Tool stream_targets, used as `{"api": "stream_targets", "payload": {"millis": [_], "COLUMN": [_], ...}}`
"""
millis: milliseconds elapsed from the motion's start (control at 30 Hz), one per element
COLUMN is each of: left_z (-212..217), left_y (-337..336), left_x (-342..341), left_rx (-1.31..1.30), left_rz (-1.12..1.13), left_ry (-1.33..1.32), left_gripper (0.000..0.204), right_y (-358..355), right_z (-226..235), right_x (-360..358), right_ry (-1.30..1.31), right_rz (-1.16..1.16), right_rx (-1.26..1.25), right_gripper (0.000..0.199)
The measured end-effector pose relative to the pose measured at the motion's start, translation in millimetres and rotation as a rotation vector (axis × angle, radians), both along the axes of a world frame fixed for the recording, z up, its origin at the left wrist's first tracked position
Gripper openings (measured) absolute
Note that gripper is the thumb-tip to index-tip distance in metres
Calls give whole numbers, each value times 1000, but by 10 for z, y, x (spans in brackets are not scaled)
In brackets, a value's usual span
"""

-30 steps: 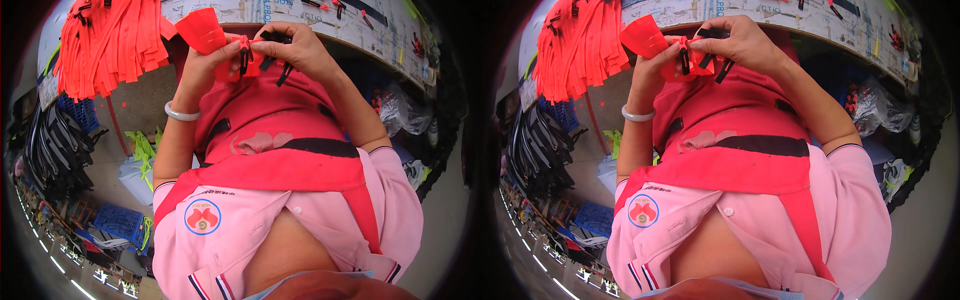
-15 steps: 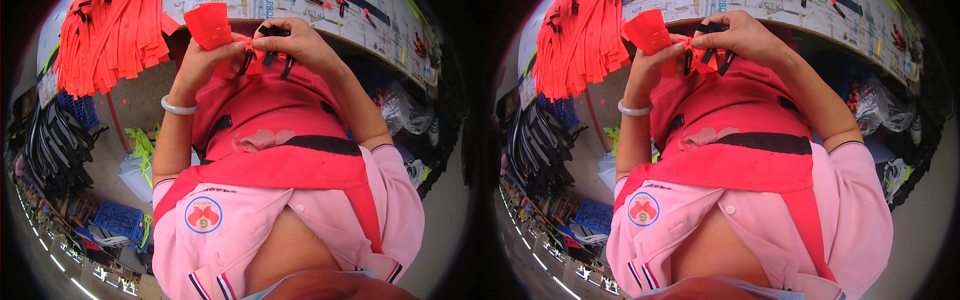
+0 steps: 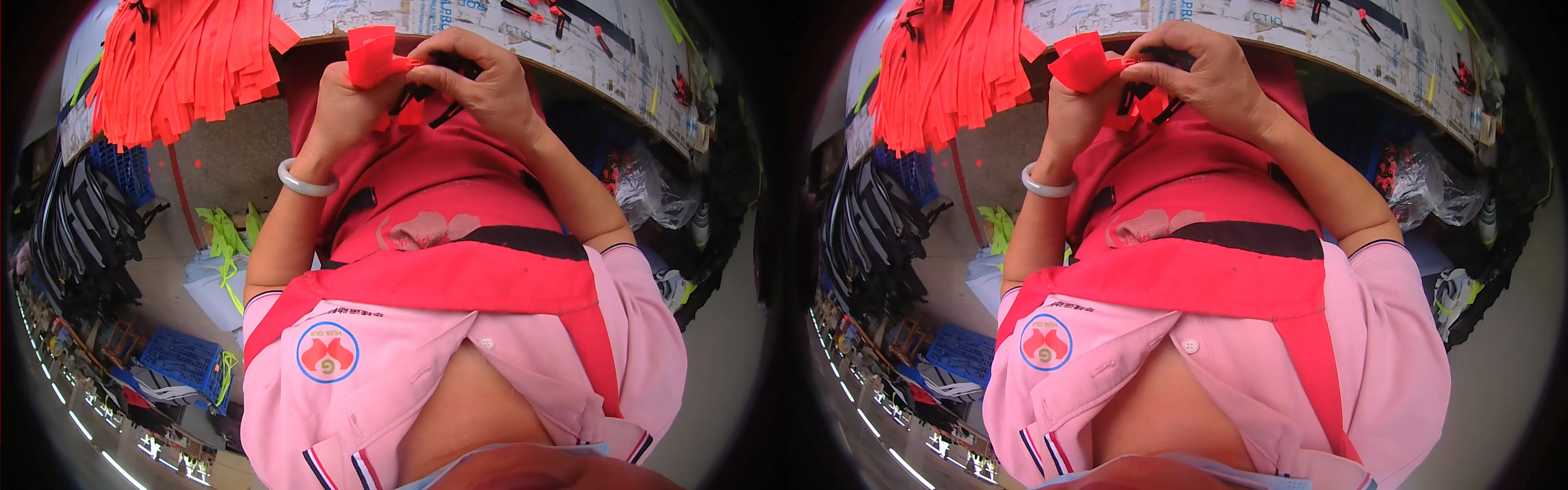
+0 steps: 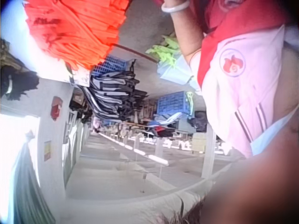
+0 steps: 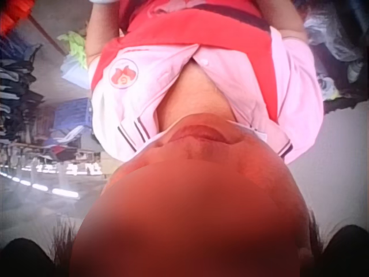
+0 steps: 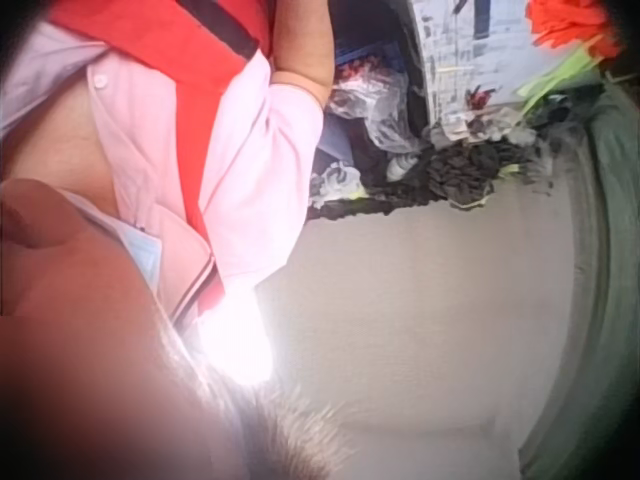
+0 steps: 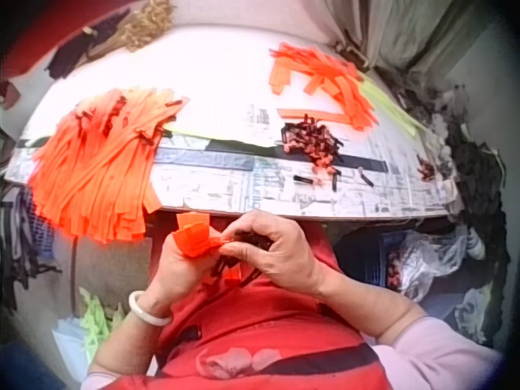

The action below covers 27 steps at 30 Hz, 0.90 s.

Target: Attaching small black plastic clips to red fabric strips at a manufacturing workbench.

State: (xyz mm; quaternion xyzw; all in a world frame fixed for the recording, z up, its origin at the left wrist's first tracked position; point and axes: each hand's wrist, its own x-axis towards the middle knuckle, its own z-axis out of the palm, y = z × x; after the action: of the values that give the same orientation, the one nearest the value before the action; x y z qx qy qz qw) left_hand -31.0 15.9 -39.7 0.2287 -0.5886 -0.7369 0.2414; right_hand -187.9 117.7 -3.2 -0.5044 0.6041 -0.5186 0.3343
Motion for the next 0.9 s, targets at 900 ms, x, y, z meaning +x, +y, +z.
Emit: {"api": "stream_targets", "payload": {"millis": [900], "left_z": [3], "left_y": [20], "left_x": [51], "left_rx": [-129], "left_rz": [8], "left_ry": [70], "left_gripper": [14], "right_y": [40], "right_z": [-86], "right_x": [122], "right_ry": [144], "right_rz": [-14], "right_rx": [-208], "right_gripper": [18]}}
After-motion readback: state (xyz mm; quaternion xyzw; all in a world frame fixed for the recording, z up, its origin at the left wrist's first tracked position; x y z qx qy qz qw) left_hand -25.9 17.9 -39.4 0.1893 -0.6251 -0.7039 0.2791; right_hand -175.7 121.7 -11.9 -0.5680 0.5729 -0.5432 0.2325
